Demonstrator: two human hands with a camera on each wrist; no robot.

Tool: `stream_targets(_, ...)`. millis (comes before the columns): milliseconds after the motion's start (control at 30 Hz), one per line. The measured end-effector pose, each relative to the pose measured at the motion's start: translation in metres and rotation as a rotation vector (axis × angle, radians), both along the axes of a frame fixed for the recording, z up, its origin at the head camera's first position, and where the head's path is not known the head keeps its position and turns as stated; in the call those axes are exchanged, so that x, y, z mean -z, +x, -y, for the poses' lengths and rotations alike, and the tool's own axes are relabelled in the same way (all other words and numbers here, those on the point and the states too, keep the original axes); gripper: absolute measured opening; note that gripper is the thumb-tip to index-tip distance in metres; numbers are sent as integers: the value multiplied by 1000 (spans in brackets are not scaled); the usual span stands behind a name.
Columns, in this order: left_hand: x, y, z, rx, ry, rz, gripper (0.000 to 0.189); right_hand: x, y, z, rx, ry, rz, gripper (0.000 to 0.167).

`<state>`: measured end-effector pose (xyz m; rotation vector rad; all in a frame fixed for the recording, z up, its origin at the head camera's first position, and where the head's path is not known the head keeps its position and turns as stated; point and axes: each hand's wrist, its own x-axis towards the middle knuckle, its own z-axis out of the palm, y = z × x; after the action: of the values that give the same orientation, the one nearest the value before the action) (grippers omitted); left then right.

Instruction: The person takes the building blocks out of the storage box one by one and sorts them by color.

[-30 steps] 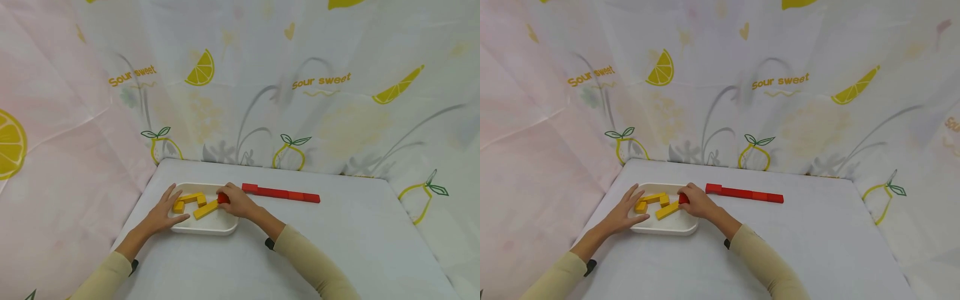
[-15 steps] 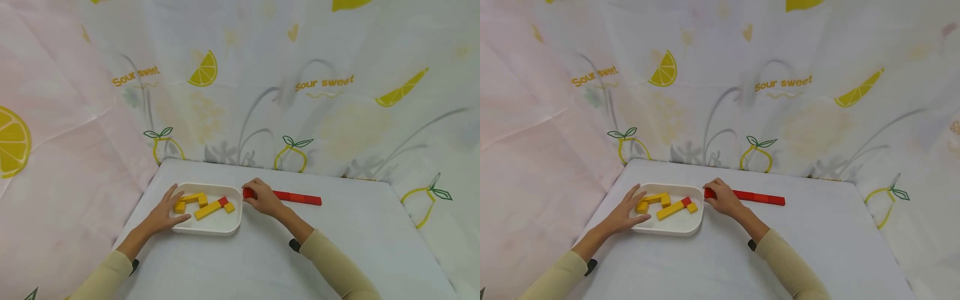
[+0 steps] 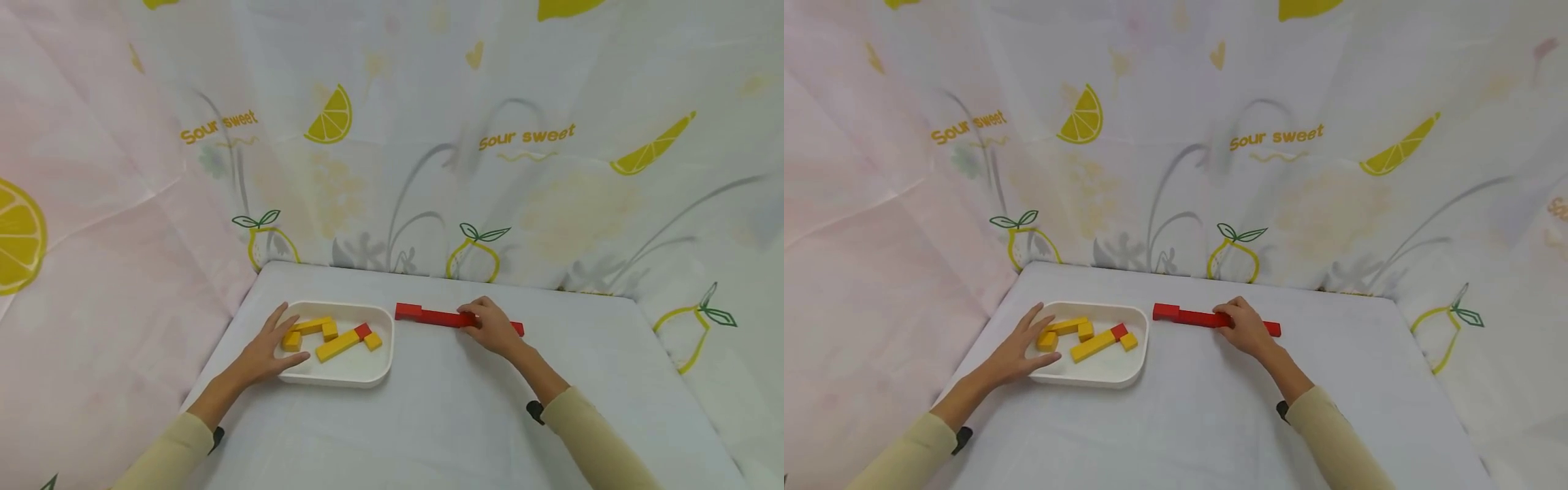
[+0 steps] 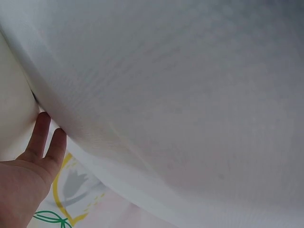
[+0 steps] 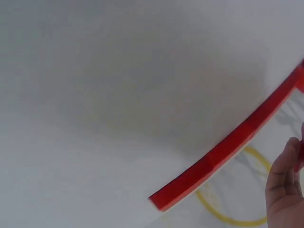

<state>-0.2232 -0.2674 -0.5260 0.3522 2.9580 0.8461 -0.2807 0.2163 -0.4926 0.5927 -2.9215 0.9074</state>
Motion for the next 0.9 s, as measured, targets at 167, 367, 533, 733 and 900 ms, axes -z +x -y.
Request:
stream_targets(167,0,0,1,-3,0,-7,91,4,-3,-41,61,30,-3,34)
stream_targets(367,0,1,3,-9,1,-5,91,8,-4,-76,146,44,31,34)
stream_targets(533,1,3,4,-8,13,-1,91,8,-5,-95,198,53,59,33)
stream_targets(733,3,3,2,-7,11,-5,91,15,-2,-113,195,98,69,30)
stream_targets(900,3,1,1,-3,6,-8,92,21,0,-125,209,120,113,32)
